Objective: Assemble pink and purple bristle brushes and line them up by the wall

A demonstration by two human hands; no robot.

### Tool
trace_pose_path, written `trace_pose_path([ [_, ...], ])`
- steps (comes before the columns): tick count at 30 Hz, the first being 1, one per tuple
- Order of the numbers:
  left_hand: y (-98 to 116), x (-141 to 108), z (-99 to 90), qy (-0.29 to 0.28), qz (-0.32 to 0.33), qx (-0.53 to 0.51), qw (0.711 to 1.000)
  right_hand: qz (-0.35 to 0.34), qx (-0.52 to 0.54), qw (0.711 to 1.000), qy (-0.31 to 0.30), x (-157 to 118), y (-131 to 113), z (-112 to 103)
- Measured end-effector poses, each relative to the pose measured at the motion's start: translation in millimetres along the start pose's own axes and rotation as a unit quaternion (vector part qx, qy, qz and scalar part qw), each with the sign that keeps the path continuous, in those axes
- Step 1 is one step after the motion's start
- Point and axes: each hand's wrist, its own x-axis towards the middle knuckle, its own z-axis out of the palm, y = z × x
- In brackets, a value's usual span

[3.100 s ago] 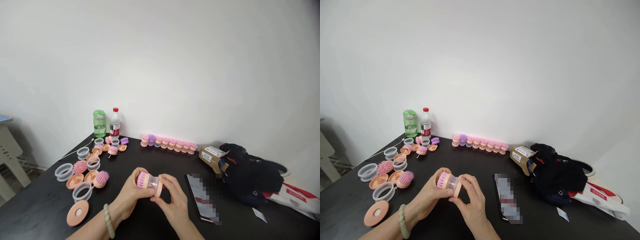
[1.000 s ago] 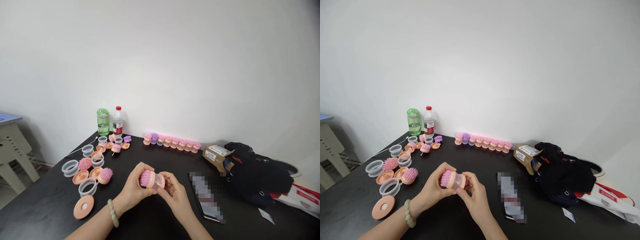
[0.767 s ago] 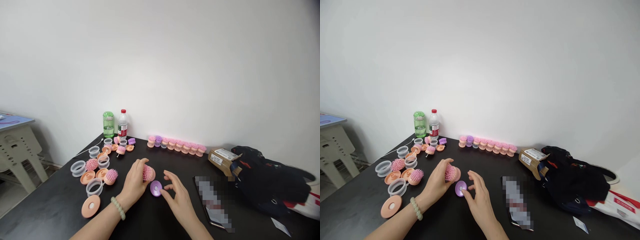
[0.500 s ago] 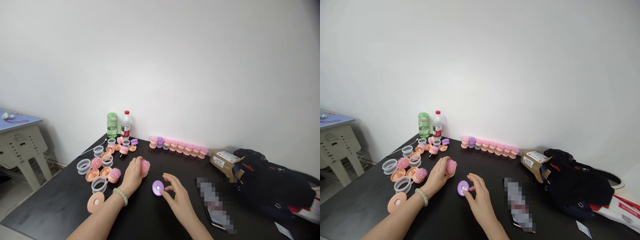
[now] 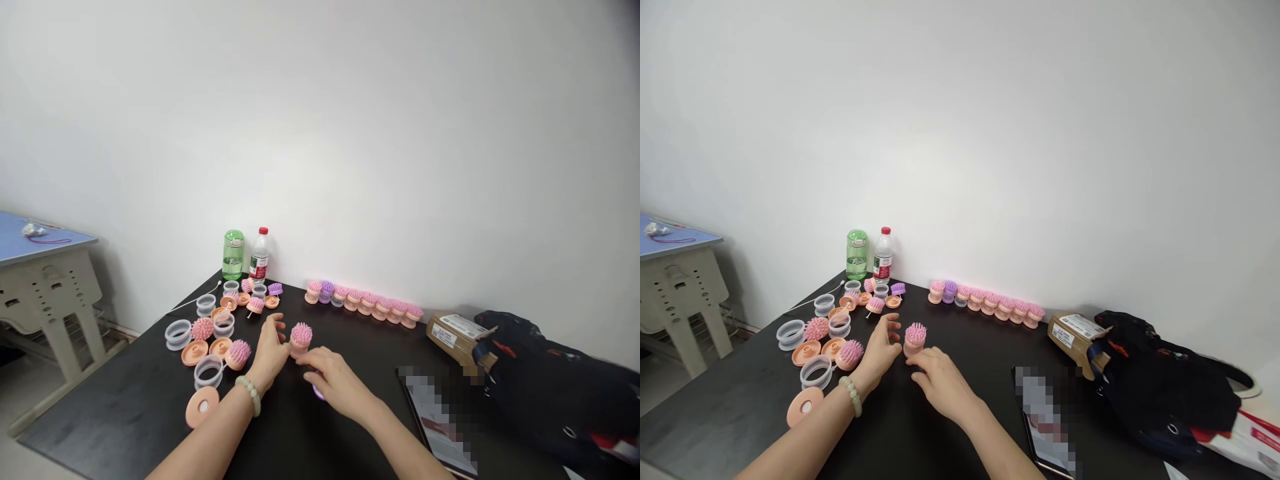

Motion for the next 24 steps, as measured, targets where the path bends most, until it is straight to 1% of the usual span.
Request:
trace_pose_path([
  [2,4,-1,-0.1,0.016,-0.016,-0.032,0.999,0.004,-0.058,0.998,-0.03,19,3,5],
  [4,7,-1,-0.2,0.029,-0.025,-0.058,0.998,0.027,-0.099,0.994,-0.038,39,11,11],
  [7,8,0,0.3,0.037,-0.037,-0.088,0.995,0.068,-0.14,0.987,-0.032,68,29,18],
  [11,8,0,2.8,0.04,-0.059,-0.123,0.99,0.124,-0.194,0.973,-0.025,109,50,21],
  [15,9,-2,4.6,0.038,-0.072,-0.139,0.987,0.162,-0.232,0.959,-0.008,145,64,20],
  [18,9,-4,6.1,0.023,-0.079,-0.14,0.987,0.186,-0.251,0.95,0.001,163,71,19],
  [21,10,-7,8.5,0.011,-0.087,-0.15,0.985,0.171,-0.255,0.951,0.012,173,71,18],
  [24,10,-9,10.3,0.006,-0.106,-0.178,0.978,0.102,-0.246,0.963,0.033,184,61,20],
])
